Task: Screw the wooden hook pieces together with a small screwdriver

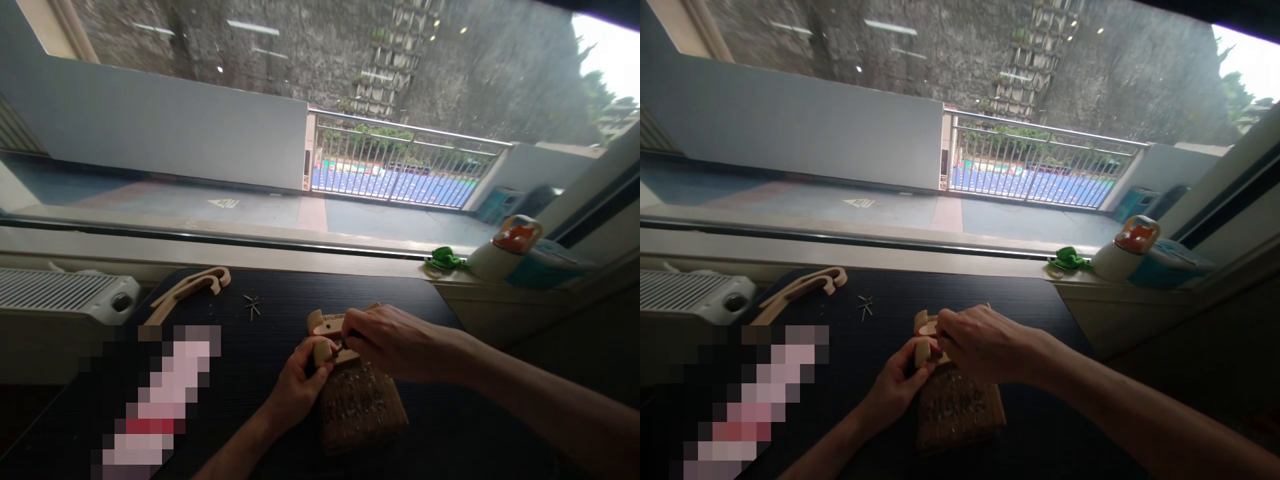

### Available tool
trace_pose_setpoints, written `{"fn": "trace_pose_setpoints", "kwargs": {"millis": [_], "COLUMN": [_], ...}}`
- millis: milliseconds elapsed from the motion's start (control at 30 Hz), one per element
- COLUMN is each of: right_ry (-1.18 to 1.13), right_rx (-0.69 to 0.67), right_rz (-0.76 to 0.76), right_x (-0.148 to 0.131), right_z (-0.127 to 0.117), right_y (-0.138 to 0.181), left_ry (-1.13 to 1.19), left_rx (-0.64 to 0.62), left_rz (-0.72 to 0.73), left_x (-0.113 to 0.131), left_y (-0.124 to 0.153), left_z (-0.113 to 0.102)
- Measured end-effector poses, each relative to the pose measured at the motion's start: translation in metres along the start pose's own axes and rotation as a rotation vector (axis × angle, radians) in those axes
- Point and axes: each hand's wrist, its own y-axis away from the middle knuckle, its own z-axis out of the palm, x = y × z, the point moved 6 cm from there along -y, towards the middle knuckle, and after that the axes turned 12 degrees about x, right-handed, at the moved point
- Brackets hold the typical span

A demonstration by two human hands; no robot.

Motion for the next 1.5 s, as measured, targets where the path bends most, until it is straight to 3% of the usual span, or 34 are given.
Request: {"fn": "trace_pose_setpoints", "kwargs": {"millis": [133,333,500,867,1167,1500], "right_ry": [0.041,0.184,0.124,0.140,0.164,0.256], "right_rx": [0.020,-0.092,-0.097,0.009,-0.091,-0.105], "right_rz": [-0.042,-0.126,-0.193,-0.065,-0.074,-0.076], "right_x": [-0.009,-0.012,-0.011,0.006,0.003,-0.004], "right_z": [-0.002,-0.011,-0.010,-0.004,-0.006,-0.012], "right_y": [0.000,-0.018,-0.027,-0.023,-0.026,-0.027], "left_ry": [-0.012,0.006,0.012,0.045,-0.002,-0.012], "left_rx": [0.003,0.020,0.021,0.066,0.066,0.056], "left_rz": [0.001,-0.021,-0.018,0.024,0.020,0.020], "left_x": [0.000,-0.003,-0.005,-0.002,-0.006,-0.008], "left_y": [0.000,0.001,0.000,0.002,0.000,0.001], "left_z": [0.001,0.000,0.000,0.000,0.000,-0.001]}}
